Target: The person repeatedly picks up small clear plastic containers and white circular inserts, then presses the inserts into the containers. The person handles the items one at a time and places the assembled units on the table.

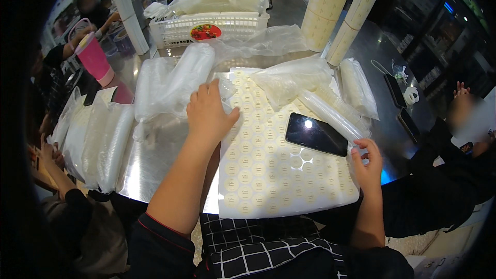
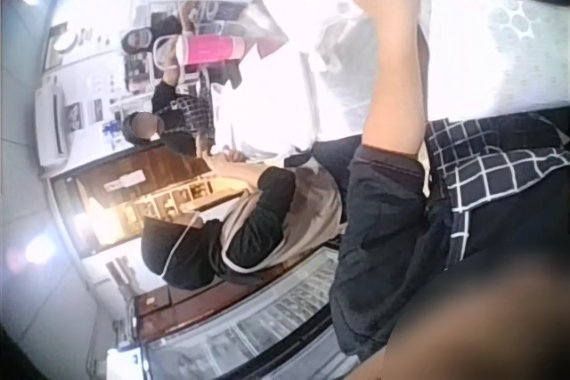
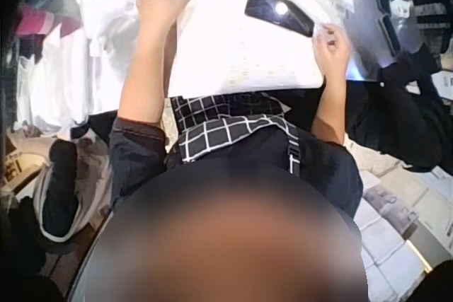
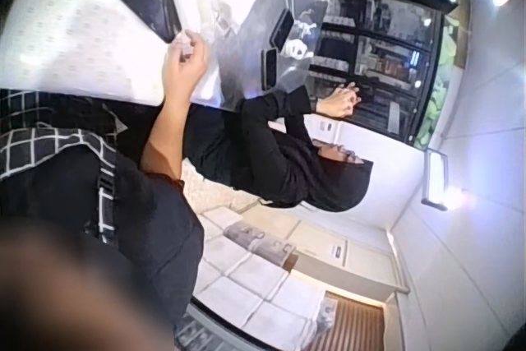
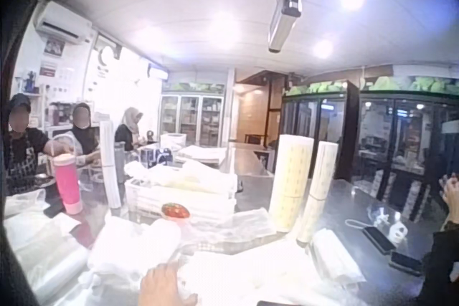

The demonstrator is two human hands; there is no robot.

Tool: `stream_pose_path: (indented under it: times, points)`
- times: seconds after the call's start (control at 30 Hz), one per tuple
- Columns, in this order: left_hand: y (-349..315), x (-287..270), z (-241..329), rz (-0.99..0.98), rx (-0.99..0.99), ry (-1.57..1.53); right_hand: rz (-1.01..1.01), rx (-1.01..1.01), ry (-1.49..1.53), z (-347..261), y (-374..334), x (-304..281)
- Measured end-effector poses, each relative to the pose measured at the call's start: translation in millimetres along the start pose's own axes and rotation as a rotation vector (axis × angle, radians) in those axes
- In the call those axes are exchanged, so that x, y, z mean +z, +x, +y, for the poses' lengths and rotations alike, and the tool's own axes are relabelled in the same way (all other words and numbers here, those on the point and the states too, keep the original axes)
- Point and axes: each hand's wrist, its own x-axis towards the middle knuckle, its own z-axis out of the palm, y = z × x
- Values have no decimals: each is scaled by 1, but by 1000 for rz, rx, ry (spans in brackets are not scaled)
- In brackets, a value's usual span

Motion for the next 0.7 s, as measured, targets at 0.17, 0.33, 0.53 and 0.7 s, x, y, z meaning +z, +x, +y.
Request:
stream_pose_path:
  times: [0.17,0.33,0.53,0.7]
  points:
    - [6,-3,3,1,214,-363,69,-75,-120,-20,-9,-2]
    - [-37,-1,58,-206,666,-725,-487,-20,499,-62,-38,31]
    - [-60,-9,70,-419,747,-1072,-296,115,749,-77,-47,59]
    - [-66,3,70,-603,201,-1404,-213,-41,598,-76,-39,48]
